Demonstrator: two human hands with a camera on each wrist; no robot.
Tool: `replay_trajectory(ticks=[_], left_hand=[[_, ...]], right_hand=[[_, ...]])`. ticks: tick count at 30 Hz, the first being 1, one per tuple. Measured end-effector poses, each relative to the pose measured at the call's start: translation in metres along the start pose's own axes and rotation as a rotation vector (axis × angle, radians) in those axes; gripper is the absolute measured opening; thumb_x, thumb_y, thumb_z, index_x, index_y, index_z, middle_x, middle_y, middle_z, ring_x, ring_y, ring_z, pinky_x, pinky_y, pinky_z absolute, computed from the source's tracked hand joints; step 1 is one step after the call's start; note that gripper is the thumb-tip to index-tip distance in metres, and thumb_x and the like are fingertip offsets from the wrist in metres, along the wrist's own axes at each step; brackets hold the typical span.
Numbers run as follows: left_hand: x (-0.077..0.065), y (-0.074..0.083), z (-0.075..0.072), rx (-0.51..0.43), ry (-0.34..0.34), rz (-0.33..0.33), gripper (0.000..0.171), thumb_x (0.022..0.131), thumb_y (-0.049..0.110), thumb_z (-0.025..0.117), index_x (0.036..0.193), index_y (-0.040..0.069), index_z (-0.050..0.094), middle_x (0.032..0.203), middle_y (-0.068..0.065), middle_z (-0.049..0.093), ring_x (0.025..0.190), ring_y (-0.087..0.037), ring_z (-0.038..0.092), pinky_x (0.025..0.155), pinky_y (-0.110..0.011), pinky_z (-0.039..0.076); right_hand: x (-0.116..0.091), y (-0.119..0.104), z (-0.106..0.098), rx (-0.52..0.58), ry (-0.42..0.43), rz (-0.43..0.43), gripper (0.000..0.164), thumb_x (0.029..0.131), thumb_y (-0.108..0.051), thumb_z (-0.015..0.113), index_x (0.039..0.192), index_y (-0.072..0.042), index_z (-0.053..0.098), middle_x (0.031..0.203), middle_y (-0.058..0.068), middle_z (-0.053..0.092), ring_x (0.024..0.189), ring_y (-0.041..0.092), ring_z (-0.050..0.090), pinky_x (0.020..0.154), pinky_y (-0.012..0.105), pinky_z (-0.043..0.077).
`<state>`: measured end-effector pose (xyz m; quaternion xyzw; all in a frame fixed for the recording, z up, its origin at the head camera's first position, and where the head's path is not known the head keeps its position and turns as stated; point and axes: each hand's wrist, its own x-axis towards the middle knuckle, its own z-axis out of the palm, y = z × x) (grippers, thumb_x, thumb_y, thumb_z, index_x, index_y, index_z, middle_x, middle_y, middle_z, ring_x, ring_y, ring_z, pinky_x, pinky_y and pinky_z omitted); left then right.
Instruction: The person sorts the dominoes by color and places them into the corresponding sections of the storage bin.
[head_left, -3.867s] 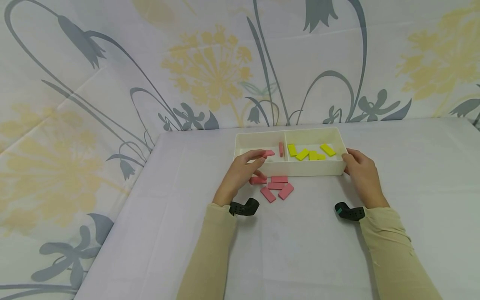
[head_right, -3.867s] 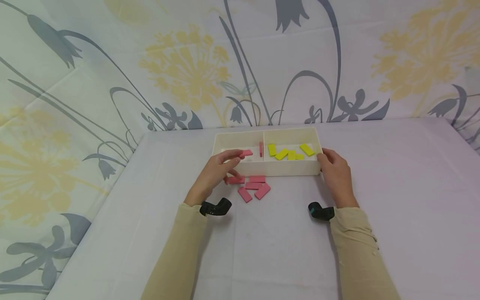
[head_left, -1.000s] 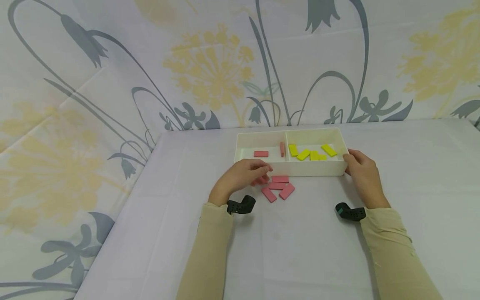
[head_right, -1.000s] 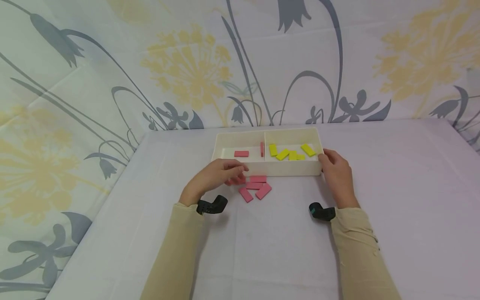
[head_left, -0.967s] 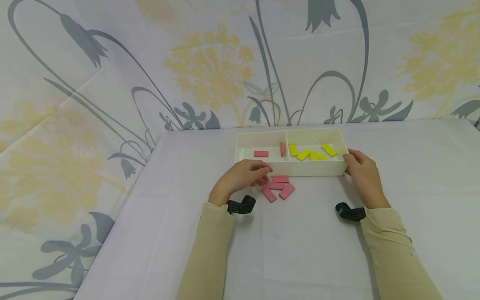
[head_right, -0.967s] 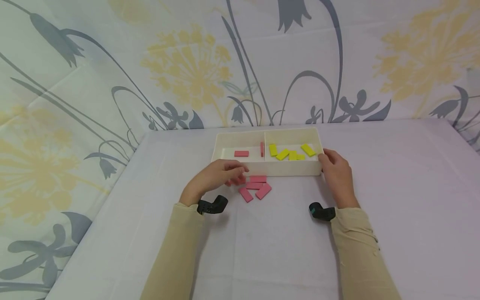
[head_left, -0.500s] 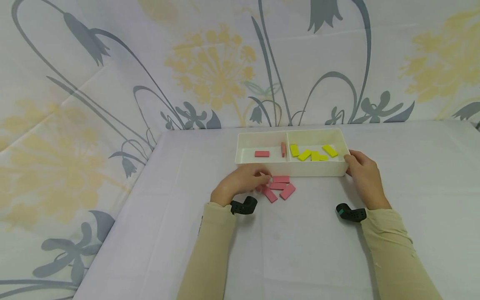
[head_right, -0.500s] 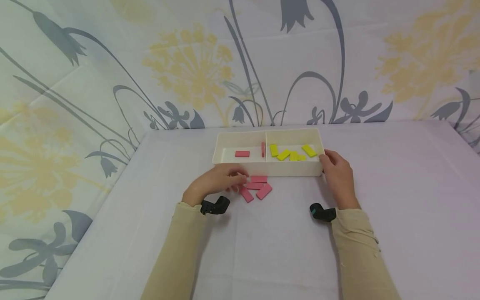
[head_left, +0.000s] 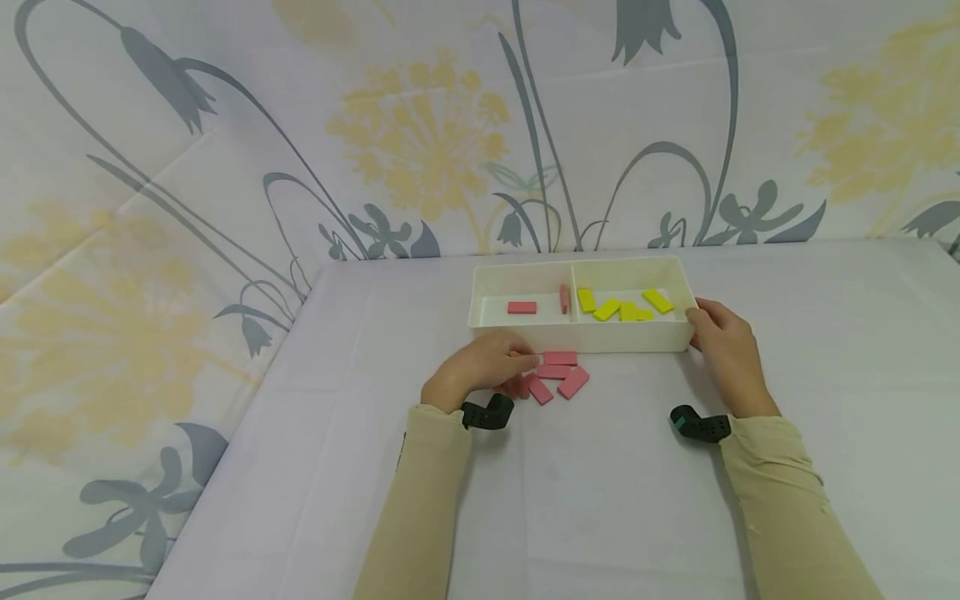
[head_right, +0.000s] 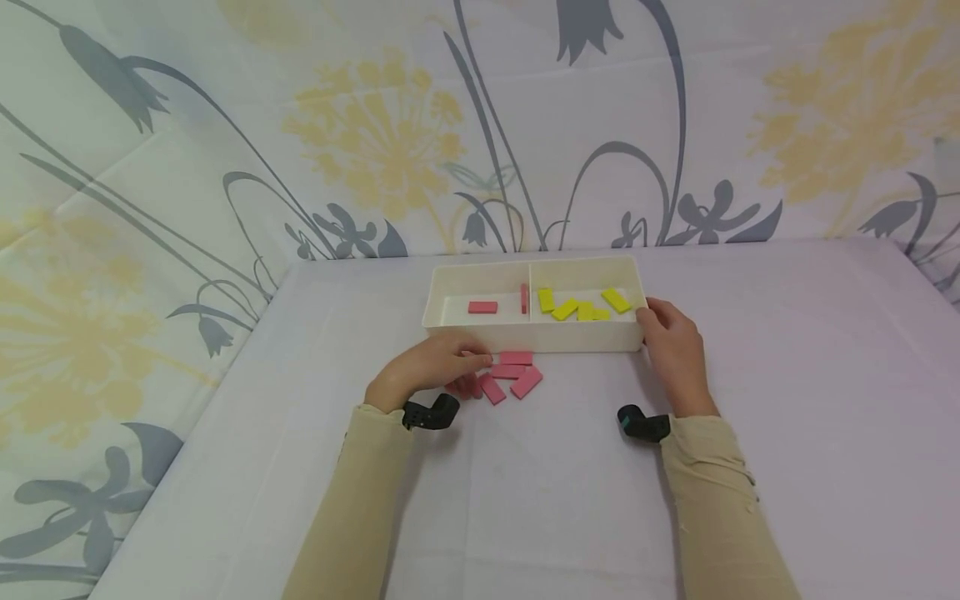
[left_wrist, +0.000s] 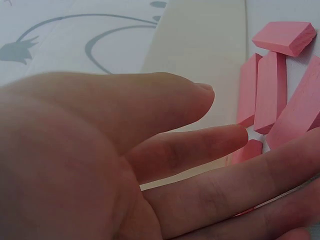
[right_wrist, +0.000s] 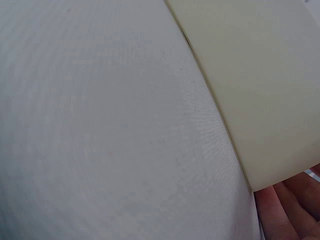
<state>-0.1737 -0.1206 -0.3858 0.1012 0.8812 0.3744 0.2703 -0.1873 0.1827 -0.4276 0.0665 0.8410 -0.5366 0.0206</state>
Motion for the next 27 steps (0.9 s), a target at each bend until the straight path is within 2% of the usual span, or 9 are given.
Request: replay_trajectory(ticks=[10, 27], left_hand=[[0.0007, 0.0008, 0.0027, -0.021, -0.003, -0.02, 0.025, 0.09, 0.024, 0.052, 0.104, 0.005, 0.06, 0.071, -0.01, 0.065, 0.065, -0.021, 0.063, 0.06, -0.028, 0.049], [0.0022, 0.0021, 0.0047, 0.051, 0.011, -0.037, 0.022, 0.09, 0.026, 0.052, 0.086, 0.008, 0.062, 0.068, -0.007, 0.064, 0.06, -0.017, 0.061, 0.059, -0.027, 0.049]], right_hand=[[0.0, 0.0005, 0.0001, 0.007, 0.008, -0.001, 0.067, 0.089, -0.053, 0.028, 0.138, -0.008, 0.031, 0.138, 0.015, 0.035, 0.111, 0.031, 0.047, 0.095, 0.049, 0.032], [-0.0006, -0.0006, 0.0003, 0.007, 0.006, -0.007, 0.066, 0.09, -0.053, 0.028, 0.139, -0.008, 0.03, 0.138, 0.015, 0.034, 0.112, 0.031, 0.046, 0.095, 0.048, 0.033]])
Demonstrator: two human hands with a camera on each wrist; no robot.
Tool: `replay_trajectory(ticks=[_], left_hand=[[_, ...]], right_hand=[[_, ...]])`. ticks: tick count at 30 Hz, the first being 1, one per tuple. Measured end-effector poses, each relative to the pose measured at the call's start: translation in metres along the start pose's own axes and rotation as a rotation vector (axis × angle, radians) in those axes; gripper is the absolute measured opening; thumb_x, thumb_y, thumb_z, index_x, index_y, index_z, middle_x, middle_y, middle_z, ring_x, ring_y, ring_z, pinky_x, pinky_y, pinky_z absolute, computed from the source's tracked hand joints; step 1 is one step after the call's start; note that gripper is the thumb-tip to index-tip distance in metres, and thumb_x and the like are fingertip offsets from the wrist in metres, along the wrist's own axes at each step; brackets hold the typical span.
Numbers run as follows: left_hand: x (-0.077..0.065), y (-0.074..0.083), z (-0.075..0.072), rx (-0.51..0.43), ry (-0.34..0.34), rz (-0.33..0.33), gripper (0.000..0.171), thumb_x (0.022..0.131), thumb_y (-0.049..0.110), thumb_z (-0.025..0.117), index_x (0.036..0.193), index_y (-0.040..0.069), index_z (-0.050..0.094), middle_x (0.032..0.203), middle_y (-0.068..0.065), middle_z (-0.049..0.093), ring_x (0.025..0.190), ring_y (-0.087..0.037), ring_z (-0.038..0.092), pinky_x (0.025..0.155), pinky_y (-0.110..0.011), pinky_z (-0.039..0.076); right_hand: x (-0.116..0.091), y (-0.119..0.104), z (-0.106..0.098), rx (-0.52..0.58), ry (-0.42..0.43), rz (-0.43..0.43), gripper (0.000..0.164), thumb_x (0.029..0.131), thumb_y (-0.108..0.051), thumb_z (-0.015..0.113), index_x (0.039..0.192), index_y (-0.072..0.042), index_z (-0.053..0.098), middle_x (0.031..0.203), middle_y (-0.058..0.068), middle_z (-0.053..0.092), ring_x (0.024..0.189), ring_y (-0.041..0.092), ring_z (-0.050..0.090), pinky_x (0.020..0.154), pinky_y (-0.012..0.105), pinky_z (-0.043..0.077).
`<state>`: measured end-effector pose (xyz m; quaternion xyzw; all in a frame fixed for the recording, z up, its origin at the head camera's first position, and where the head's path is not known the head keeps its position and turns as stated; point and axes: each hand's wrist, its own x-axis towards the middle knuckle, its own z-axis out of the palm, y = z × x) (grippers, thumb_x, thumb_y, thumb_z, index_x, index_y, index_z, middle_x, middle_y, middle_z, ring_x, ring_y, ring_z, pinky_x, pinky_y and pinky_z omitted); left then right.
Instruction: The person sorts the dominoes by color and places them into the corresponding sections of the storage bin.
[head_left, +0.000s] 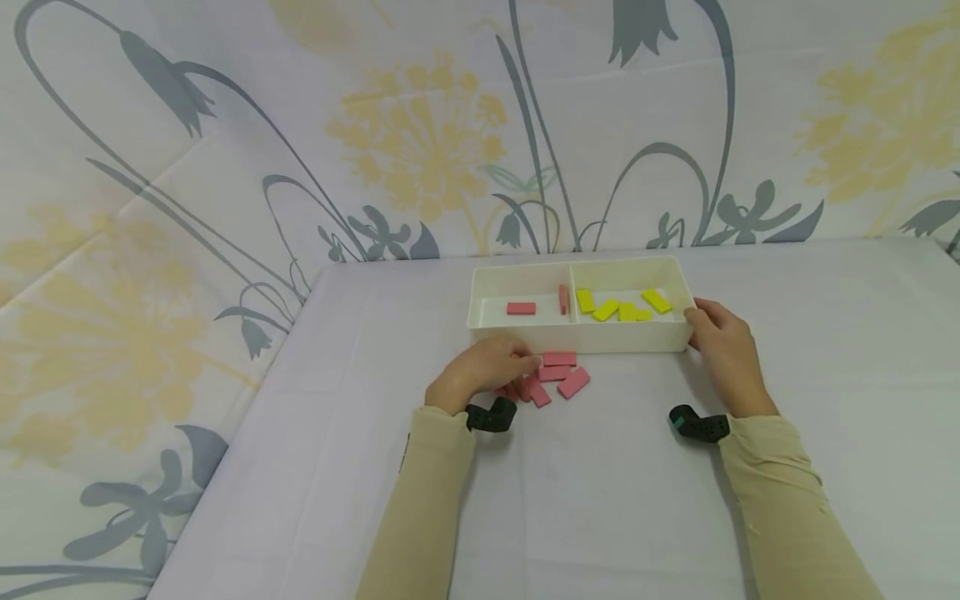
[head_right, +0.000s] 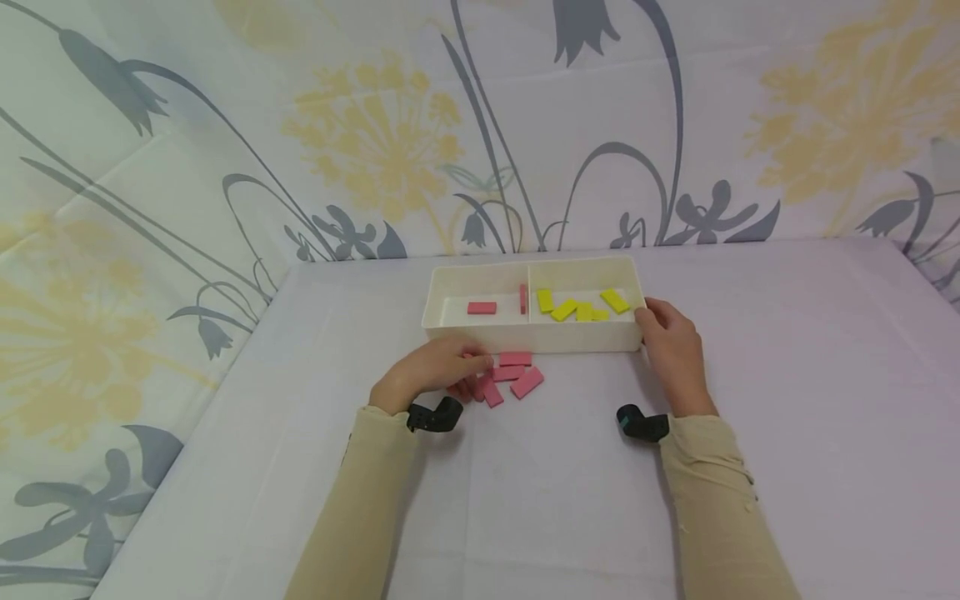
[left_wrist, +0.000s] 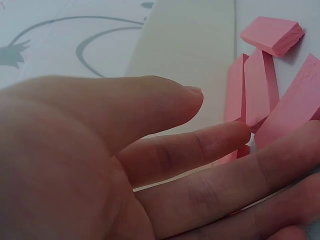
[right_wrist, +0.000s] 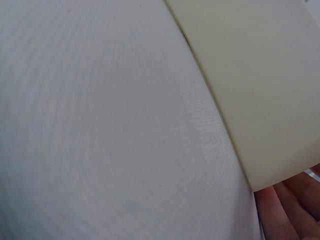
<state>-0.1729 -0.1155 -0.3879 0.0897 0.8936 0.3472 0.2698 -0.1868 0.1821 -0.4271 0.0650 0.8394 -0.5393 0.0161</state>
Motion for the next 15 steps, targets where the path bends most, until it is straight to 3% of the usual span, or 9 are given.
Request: replay_trajectory(ticks=[15], left_hand=[[0.0036, -0.0004, 0.0034, 0.035, -0.019, -0.013, 0.021, 0.09, 0.03, 0.052, 0.086, 0.012, 0.063, 0.064, -0.003, 0.065, 0.058, -0.016, 0.061, 0.057, -0.027, 0.045]], right_hand=[[-0.0006, -0.0016, 0.0002, 0.009, 0.0, 0.003, 0.067, 0.09, -0.053, 0.028, 0.138, -0.007, 0.031, 0.139, 0.015, 0.033, 0.114, 0.031, 0.044, 0.095, 0.048, 0.033]])
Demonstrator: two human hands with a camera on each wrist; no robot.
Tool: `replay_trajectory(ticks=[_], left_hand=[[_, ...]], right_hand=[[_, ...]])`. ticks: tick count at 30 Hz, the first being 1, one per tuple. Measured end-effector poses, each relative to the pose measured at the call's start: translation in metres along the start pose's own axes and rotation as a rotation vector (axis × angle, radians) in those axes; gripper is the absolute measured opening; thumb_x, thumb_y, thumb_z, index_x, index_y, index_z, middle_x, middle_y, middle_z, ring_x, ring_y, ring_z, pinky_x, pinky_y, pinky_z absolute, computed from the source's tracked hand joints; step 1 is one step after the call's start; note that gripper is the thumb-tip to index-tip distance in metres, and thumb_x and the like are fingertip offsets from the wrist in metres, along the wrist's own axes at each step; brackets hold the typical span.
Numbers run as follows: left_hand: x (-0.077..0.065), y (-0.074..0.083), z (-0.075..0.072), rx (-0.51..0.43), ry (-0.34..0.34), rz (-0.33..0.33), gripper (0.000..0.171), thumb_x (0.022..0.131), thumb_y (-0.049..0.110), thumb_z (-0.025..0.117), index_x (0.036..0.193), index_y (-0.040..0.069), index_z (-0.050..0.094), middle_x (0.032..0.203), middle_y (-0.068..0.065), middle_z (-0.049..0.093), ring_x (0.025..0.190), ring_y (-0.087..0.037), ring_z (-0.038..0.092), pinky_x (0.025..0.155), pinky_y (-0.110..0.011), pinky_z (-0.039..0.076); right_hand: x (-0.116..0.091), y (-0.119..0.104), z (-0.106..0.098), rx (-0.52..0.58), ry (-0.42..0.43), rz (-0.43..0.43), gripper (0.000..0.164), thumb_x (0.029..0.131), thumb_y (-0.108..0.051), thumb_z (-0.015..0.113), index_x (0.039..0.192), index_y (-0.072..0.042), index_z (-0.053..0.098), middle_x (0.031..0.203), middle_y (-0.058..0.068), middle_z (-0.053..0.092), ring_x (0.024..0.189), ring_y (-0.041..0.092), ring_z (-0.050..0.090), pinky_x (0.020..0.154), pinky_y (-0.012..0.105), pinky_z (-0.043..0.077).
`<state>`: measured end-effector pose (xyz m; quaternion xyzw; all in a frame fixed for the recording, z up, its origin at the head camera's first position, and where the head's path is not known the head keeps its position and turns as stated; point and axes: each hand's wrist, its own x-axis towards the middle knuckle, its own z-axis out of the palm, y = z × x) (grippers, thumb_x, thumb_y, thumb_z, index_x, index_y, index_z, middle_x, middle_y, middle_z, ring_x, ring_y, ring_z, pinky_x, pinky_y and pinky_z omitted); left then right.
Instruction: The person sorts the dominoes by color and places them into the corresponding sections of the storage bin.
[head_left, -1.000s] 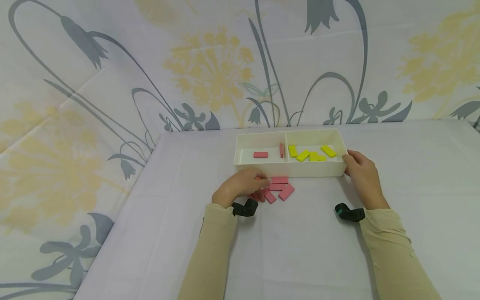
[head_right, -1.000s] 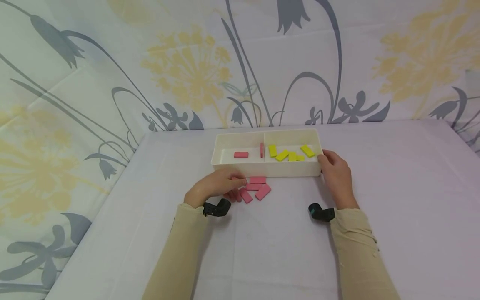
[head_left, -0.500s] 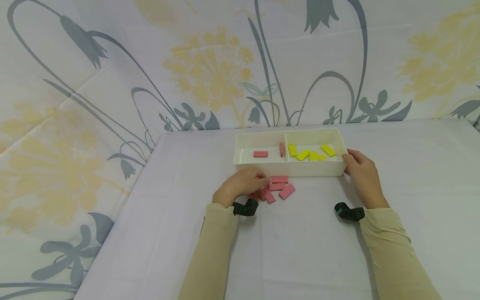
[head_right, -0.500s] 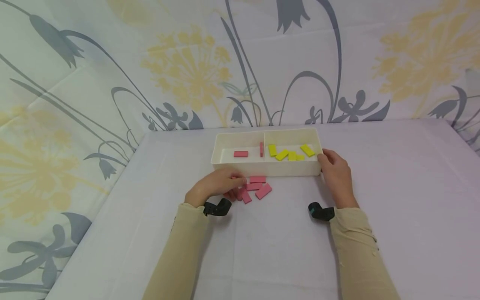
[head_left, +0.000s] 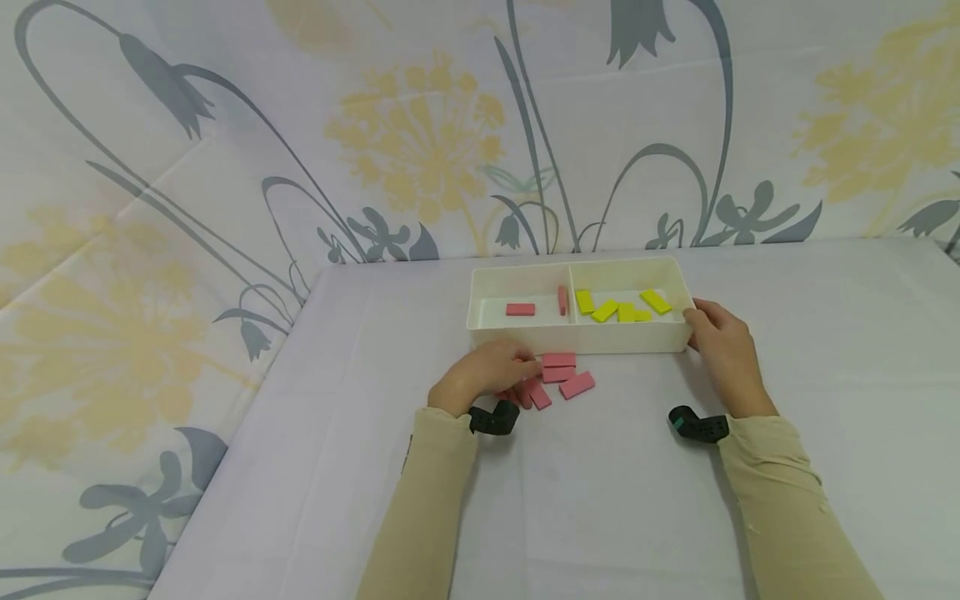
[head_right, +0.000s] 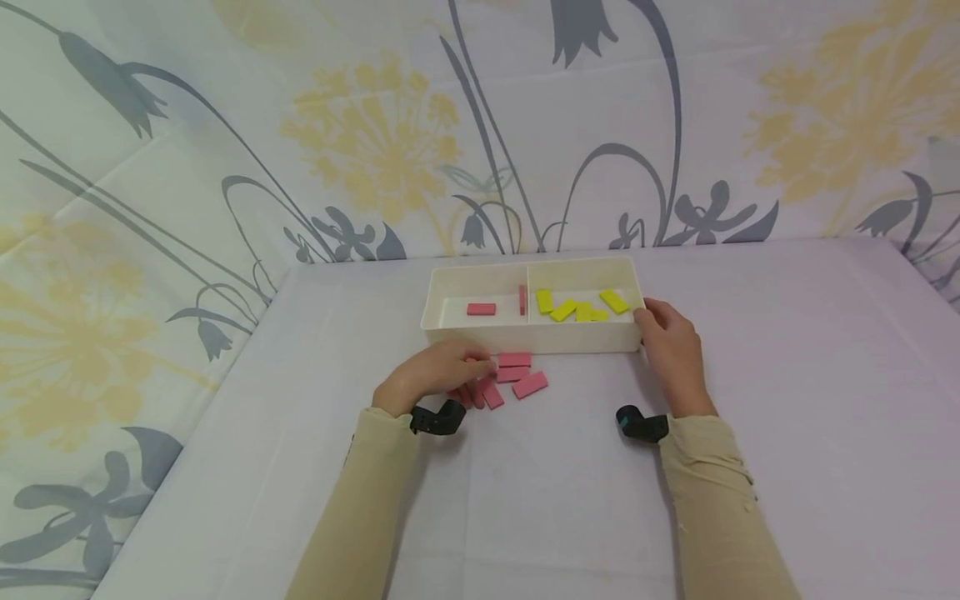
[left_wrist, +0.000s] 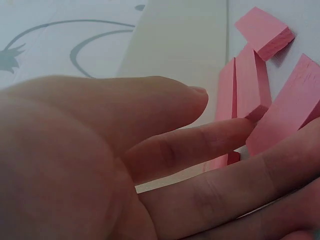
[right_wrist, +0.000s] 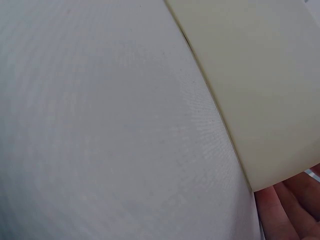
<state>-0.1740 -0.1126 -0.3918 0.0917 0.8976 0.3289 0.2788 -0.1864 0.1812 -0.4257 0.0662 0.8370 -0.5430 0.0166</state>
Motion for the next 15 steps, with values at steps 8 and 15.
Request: replay_trajectory(ticks=[8, 15], left_hand=[[0.0029, -0.0022, 0.003, -0.02, -0.007, 0.018, 0.021, 0.09, 0.028, 0.05, 0.084, 0.011, 0.062, 0.063, -0.004, 0.064, 0.059, -0.017, 0.061, 0.057, -0.026, 0.046], [0.0018, -0.0025, 0.0036, -0.045, -0.006, -0.003, 0.021, 0.09, 0.029, 0.051, 0.087, 0.01, 0.059, 0.064, -0.005, 0.064, 0.06, -0.017, 0.062, 0.057, -0.026, 0.046]], right_hand=[[0.0015, 0.0015, 0.0003, -0.004, 0.006, 0.002, 0.067, 0.089, -0.054, 0.028, 0.138, -0.008, 0.032, 0.138, 0.015, 0.035, 0.113, 0.031, 0.046, 0.094, 0.049, 0.033], [0.0008, 0.0014, -0.0002, -0.012, 0.007, 0.0, 0.067, 0.089, -0.053, 0.027, 0.138, -0.008, 0.032, 0.138, 0.015, 0.035, 0.113, 0.031, 0.046, 0.094, 0.048, 0.033]])
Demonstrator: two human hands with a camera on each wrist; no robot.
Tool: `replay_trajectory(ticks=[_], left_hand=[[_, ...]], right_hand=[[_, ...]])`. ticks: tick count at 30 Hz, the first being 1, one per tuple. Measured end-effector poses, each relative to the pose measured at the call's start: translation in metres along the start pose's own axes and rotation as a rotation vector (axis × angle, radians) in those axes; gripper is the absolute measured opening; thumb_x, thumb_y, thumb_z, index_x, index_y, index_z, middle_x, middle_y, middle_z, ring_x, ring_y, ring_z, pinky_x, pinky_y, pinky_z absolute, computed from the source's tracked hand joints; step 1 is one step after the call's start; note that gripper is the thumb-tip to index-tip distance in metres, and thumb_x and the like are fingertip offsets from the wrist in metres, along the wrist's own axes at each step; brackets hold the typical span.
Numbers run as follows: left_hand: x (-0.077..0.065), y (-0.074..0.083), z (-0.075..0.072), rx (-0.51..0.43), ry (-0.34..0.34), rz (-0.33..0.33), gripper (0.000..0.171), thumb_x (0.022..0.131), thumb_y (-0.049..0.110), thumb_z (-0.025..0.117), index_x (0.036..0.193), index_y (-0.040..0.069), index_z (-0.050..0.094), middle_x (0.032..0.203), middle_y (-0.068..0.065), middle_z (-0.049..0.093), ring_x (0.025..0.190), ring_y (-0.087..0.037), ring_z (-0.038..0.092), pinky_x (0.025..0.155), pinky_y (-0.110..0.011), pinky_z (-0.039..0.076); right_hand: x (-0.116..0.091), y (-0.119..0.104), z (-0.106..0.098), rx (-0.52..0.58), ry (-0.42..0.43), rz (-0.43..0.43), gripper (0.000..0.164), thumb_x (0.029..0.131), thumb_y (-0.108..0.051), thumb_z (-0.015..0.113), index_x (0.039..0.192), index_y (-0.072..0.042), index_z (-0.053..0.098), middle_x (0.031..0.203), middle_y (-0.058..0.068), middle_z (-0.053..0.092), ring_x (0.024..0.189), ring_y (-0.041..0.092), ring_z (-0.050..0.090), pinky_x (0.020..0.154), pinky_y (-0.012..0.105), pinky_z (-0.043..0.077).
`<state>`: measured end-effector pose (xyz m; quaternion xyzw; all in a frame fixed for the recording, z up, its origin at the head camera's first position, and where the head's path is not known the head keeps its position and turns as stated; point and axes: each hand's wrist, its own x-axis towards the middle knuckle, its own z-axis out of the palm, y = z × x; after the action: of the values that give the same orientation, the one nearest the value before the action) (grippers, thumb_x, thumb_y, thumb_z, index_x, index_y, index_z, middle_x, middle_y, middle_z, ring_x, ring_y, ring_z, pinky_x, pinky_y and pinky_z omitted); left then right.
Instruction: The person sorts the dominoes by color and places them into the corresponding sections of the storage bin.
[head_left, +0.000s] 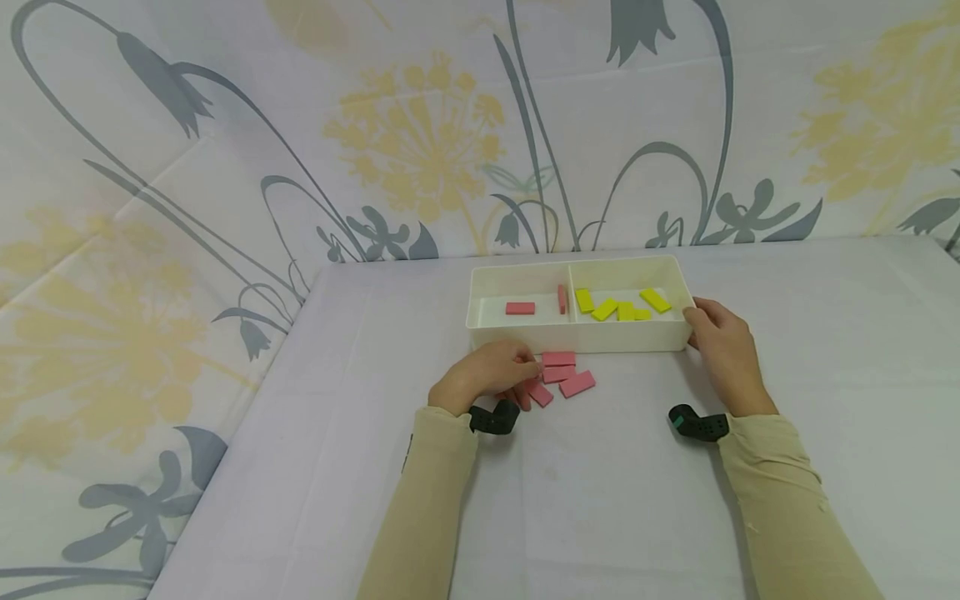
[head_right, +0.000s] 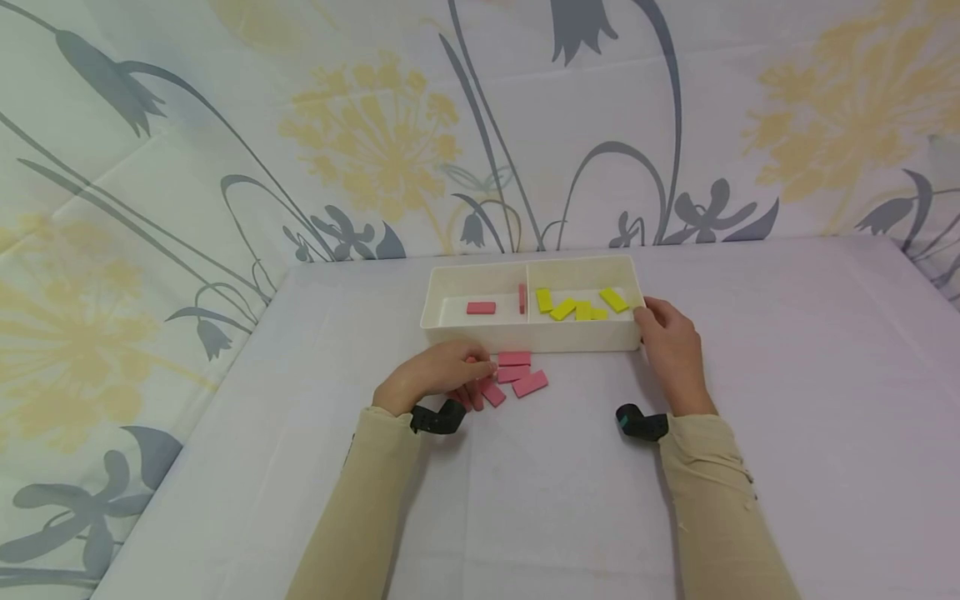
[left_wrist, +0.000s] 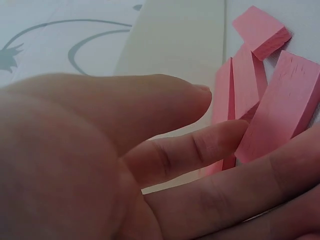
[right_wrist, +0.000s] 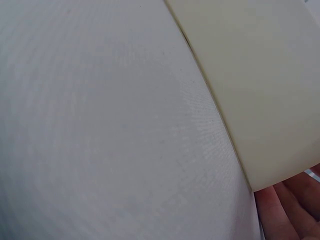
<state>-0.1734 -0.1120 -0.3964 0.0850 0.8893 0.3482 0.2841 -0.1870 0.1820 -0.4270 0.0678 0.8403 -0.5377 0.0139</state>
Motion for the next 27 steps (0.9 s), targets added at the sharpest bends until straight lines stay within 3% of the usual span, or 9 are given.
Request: replay_trajectory(ticks=[11, 18, 27], left_hand=[[-0.0018, -0.0012, -0.0005, -0.047, -0.009, -0.03, 0.022, 0.087, 0.03, 0.056, 0.081, 0.008, 0.057, 0.066, -0.004, 0.066, 0.06, -0.019, 0.062, 0.055, -0.027, 0.043], [-0.0034, -0.0016, -0.0014, -0.036, 0.004, -0.022, 0.025, 0.084, 0.022, 0.061, 0.072, 0.005, 0.048, 0.065, -0.002, 0.066, 0.058, -0.017, 0.063, 0.052, -0.025, 0.038], [-0.0051, 0.0003, -0.0041, 0.034, -0.005, -0.035, 0.015, 0.082, 0.018, 0.062, 0.086, 0.008, 0.051, 0.069, -0.004, 0.064, 0.062, -0.015, 0.062, 0.057, -0.027, 0.04]], right_hand=[[-0.0004, 0.0011, -0.0007, 0.002, 0.003, -0.01, 0.066, 0.089, -0.053, 0.028, 0.138, -0.009, 0.033, 0.137, 0.014, 0.036, 0.112, 0.029, 0.046, 0.095, 0.047, 0.033], [0.0007, 0.001, -0.0002, 0.004, 0.004, -0.013, 0.066, 0.089, -0.053, 0.029, 0.138, -0.009, 0.033, 0.138, 0.013, 0.035, 0.114, 0.029, 0.045, 0.095, 0.046, 0.034], [0.0002, 0.0008, -0.0005, -0.007, 0.004, -0.014, 0.066, 0.089, -0.054, 0.028, 0.138, -0.008, 0.033, 0.137, 0.014, 0.035, 0.113, 0.03, 0.046, 0.094, 0.047, 0.035]])
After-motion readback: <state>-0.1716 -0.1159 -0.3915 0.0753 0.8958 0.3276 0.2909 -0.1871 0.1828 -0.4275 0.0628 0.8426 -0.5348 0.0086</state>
